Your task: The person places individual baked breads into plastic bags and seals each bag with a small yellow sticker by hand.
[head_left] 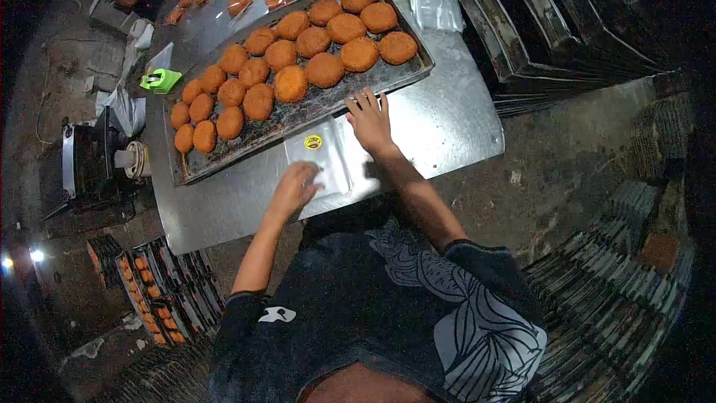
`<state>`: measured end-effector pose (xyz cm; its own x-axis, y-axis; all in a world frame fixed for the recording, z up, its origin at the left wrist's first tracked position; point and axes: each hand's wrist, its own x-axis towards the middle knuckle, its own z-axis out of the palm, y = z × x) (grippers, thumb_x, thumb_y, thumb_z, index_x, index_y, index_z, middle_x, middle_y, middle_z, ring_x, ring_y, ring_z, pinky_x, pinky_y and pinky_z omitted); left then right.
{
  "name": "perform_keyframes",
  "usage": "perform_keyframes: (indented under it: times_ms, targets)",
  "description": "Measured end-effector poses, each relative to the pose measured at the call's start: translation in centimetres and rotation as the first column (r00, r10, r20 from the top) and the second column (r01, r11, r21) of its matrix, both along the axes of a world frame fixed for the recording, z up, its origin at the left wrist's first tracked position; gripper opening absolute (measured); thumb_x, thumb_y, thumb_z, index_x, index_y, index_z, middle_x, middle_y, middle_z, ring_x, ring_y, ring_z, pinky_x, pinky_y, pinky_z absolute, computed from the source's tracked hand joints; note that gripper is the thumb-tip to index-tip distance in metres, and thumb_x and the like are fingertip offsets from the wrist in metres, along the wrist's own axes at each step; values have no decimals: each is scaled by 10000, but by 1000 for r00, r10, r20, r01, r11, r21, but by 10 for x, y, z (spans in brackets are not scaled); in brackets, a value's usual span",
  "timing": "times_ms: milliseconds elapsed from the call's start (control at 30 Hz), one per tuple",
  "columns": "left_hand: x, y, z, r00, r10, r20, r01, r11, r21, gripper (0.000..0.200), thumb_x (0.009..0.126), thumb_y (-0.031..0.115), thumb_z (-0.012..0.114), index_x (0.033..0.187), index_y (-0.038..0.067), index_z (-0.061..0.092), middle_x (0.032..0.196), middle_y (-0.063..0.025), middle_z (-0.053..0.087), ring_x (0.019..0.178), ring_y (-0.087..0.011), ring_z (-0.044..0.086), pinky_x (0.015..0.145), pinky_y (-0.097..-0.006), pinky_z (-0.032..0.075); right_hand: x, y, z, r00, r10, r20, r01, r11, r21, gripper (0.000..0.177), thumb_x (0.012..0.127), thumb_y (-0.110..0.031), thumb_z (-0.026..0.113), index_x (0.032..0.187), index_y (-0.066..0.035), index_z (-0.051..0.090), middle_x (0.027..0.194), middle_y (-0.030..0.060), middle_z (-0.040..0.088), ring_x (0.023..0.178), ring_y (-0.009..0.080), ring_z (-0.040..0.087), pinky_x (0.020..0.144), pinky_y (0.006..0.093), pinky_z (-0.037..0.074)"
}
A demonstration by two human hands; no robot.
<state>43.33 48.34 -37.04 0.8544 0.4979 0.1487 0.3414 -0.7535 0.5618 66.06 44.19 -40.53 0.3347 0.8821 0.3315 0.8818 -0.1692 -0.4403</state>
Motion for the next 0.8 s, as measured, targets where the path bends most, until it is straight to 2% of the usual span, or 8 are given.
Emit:
perform_keyframes:
  times_ms: [233,300,367,467,600,667,767,800]
  targets:
    - [-21,10,-38,979,-127,-162,100,981,-165,82,723,63,547,760,-5,574,725,-129,540,690,-300,522,646,-358,420,-21,-67,-14,934,91,-345,-29,983,179,305,744,-240,563,986,-57,532,955,142,542,976,294,484,824,375,384]
    - [-18,7,-27,993,-11,-115,-26,948,-317,122,751,75,522,802,-20,579,767,-144,562,707,-305,535,648,-337,427,-33,-89,-5,580,172,-796,-471,868,-156,229,764,-185,565,931,-28,554,799,153,573,774,256,572,679,322,448]
    - [-9,2,-12,994,47,-102,-86,900,-426,156,770,94,513,852,-25,571,827,-143,564,757,-268,537,683,-320,421,-61,-94,0,429,368,-825,-585,809,57,200,788,-187,541,881,-11,554,734,152,575,674,235,578,618,325,447]
    - [11,-23,18,966,254,-48,-199,610,-767,271,834,168,479,987,-45,544,1043,-129,534,919,-152,504,787,-266,392,-86,-63,-5,615,419,-668,-435,887,156,184,780,-172,543,848,-2,527,720,166,566,645,268,568,576,344,434]
    - [21,-28,15,914,406,-23,-275,575,-771,216,795,152,554,875,-47,579,740,-70,608,701,-119,551,657,-234,436,-69,-77,30,537,438,-721,-509,850,138,146,783,-130,535,875,-22,503,702,169,551,617,255,566,535,335,427]
    - [29,-37,23,930,360,-75,-304,637,-709,209,776,149,575,860,-42,583,730,-64,602,685,-110,545,642,-228,433,-79,-96,15,879,252,-404,-254,966,50,140,791,-105,520,913,-52,478,643,145,524,566,219,556,518,310,427]
    - [38,-46,18,949,313,-41,-253,676,-692,168,697,101,645,803,-20,597,684,-52,585,654,-104,532,599,-225,420,-88,-92,-26,915,265,-306,-129,907,400,145,814,-92,479,949,-54,441,568,90,465,517,177,512,485,289,413]
    - [42,-45,20,918,395,26,-291,718,-632,136,680,70,649,775,-13,600,684,-52,581,658,-112,533,593,-226,413,-87,-95,-5,680,-60,-730,-100,980,-173,212,839,-73,410,1044,-21,416,591,70,459,536,152,491,483,279,410]
